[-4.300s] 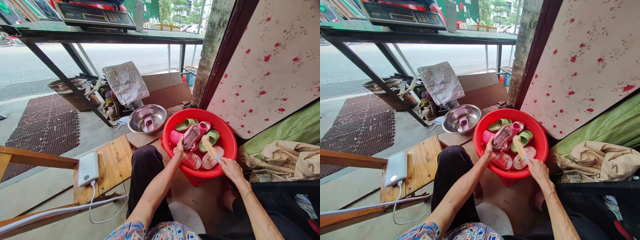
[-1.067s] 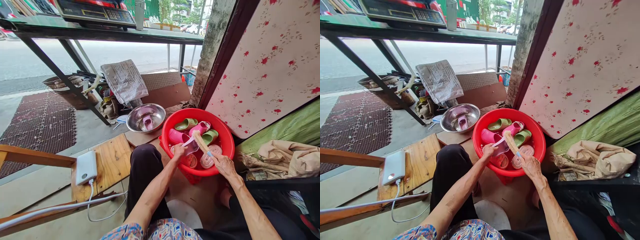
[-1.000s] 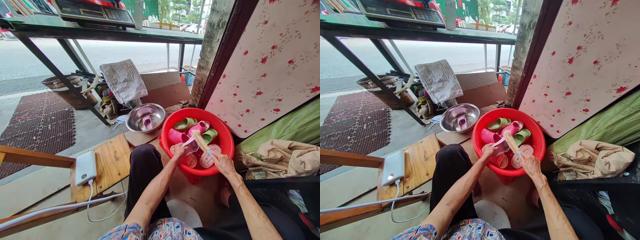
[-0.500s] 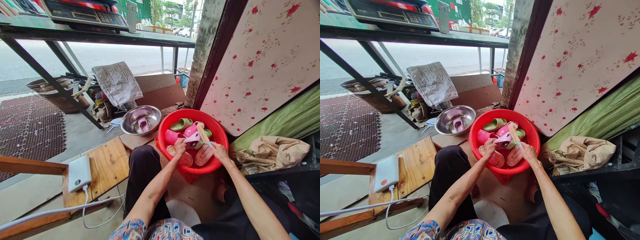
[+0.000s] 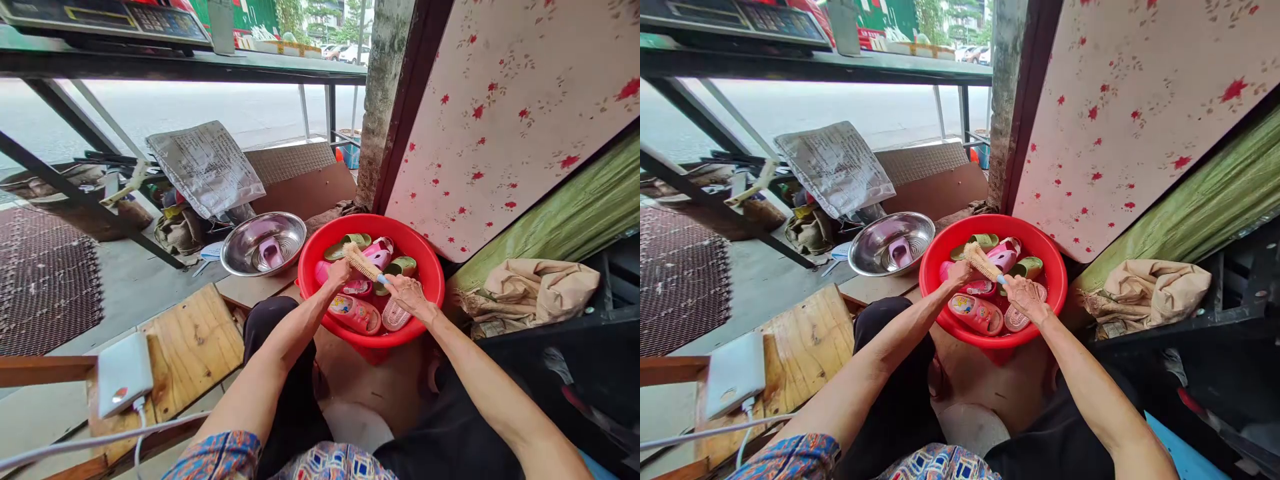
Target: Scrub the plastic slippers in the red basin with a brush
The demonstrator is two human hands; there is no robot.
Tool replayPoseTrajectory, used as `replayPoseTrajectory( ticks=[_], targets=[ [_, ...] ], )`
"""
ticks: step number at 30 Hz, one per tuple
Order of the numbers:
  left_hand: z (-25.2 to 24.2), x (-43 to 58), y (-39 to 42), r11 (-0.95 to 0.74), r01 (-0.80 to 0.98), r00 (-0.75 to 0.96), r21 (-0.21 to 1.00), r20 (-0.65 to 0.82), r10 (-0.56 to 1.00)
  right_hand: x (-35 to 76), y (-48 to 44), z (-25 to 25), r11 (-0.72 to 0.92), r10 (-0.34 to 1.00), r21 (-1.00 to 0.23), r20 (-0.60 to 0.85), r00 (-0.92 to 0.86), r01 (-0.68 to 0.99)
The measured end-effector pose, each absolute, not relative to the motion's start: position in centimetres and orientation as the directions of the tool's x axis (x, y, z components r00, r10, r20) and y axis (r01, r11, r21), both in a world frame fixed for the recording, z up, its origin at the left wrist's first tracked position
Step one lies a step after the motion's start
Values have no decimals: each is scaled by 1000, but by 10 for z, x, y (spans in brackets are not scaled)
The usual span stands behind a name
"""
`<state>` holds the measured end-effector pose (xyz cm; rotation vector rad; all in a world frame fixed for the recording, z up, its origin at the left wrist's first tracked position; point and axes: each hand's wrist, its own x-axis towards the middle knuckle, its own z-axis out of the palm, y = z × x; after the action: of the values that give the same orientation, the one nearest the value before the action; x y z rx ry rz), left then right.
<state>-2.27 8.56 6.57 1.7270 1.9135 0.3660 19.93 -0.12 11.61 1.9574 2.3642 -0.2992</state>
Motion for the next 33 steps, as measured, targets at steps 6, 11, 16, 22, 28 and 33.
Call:
replayPoseTrajectory(
  ticks=[6,11,16,22,28,33],
  targets=[
    [46,-25,83,201,883,-88,424,-271,958,213,22,105,94,970,-57,-220,-104,994],
    [59,-26,91,154,898,-42,411,-269,962,210,26,107,54,976,-1,-211,-53,999],
    [71,-30,91,48,939,32,341,-226,973,228,21,113,-70,964,48,-252,80,996],
    [65,-25,79,-65,947,102,314,-106,989,257,15,117,-223,935,135,-251,251,965],
    [42,-6,83,-170,939,177,298,5,984,220,-10,118,-62,963,27,-261,67,998],
    [24,3,83,-246,940,246,238,33,969,217,-7,109,-90,960,33,-263,95,995]
  ],
)
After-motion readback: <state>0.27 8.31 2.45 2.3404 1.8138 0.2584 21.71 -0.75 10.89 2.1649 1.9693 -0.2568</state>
